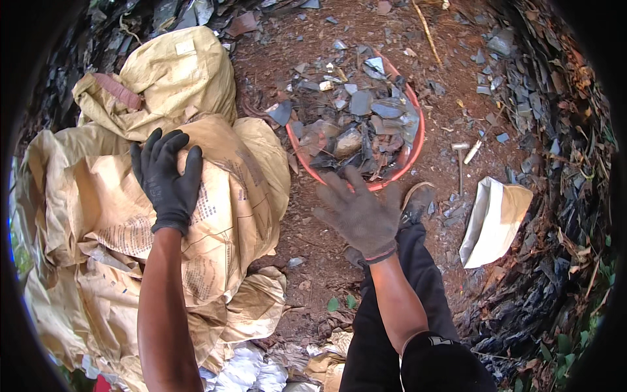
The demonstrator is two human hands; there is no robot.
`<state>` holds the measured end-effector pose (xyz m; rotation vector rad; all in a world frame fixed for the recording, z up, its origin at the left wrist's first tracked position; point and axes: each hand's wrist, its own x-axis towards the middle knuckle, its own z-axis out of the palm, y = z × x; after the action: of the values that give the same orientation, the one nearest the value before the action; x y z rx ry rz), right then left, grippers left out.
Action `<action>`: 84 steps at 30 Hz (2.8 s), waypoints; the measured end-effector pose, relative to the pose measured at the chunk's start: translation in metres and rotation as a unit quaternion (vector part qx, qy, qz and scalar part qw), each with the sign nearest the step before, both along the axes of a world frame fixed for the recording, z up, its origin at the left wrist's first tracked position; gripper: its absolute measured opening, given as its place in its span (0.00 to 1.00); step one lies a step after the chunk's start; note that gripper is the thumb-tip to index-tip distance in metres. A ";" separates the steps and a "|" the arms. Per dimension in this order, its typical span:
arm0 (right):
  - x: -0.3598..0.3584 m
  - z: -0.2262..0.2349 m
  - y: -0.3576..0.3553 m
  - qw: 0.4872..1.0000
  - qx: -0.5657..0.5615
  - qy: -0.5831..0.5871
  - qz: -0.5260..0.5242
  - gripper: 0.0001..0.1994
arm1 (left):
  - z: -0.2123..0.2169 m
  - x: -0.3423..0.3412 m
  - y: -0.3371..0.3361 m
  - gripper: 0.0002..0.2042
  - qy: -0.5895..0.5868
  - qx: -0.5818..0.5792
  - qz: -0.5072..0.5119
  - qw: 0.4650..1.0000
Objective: The person opens a white sack and uses a red dustpan to scoop dark debris from the ground. They pour the debris into the sack and place the filled sack among other sacks.
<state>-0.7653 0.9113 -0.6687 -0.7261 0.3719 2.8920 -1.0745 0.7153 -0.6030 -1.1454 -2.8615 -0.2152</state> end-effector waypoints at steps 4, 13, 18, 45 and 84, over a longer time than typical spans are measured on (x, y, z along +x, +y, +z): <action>0.053 -0.025 -0.048 0.851 0.350 -0.198 0.338 0.28 | 0.001 0.000 -0.001 0.12 0.011 0.009 -0.001 1.000; 0.153 -0.032 -0.084 0.723 0.315 -0.320 0.524 0.24 | 0.004 0.009 0.000 0.11 0.003 -0.011 0.016 1.000; 0.151 -0.031 -0.092 0.291 0.840 -0.089 0.450 0.23 | 0.020 0.009 -0.004 0.12 0.015 0.006 0.020 1.000; 0.279 -0.113 0.181 0.247 0.861 -0.422 0.142 0.33 | -0.002 0.297 0.077 0.25 0.067 0.242 0.058 0.966; 0.287 -0.226 0.144 0.573 0.653 -0.444 0.221 0.17 | -0.321 0.491 0.101 0.13 -0.622 0.418 0.480 0.456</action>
<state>-0.4782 1.0548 -0.8950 -1.6770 -1.9593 1.6516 -0.5833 0.8166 -0.9238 1.3914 -2.4798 -2.6874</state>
